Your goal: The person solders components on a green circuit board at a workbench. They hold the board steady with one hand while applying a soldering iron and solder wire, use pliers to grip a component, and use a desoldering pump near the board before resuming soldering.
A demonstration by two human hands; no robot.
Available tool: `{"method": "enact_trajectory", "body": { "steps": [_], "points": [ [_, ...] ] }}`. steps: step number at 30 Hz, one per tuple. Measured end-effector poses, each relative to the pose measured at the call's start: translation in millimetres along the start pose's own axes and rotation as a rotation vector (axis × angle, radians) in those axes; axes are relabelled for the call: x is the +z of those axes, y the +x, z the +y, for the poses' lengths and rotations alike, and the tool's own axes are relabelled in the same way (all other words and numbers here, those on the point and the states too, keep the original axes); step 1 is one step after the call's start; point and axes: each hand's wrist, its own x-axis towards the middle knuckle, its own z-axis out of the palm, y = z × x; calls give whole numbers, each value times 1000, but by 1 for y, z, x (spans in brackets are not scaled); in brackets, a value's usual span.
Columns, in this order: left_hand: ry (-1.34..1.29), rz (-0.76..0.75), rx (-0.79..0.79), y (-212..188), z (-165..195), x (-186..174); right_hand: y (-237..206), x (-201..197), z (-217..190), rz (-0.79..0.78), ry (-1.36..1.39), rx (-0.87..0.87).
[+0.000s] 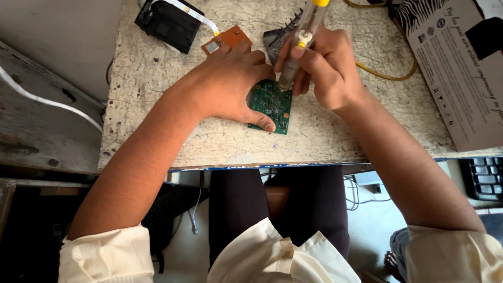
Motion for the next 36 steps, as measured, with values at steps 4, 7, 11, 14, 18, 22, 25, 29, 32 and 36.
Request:
{"method": "enact_trajectory", "body": {
  "steps": [4,7,11,14,18,22,25,29,32,36],
  "points": [
    [-4,25,9,-2,3,-2,-2,0,-1,5,-25,1],
    [-16,10,6,-1,5,-3,-5,-2,-1,12,-44,-34],
    [-18,-3,11,0,4,-4,-6,-8,4,36,-60,-108],
    [-26,11,12,-1,6,-2,-7,-11,7,69,-47,-119],
    [-22,52,38,1,8,1,-11,-13,9,101,-88,-149],
    [-29,197,144,5,3,1,-14,-16,7,79,-167,-212],
    [8,213,98,7,-5,0,-14,-18,8,134,-107,-159],
    [117,499,205,6,-14,1,-11,-30,16,180,63,-133],
    [82,502,185,3,-19,2,-16,-40,28,221,220,-90],
    [19,478,173,1,-25,2,-22,-47,48,252,317,-145]
  ]
}}
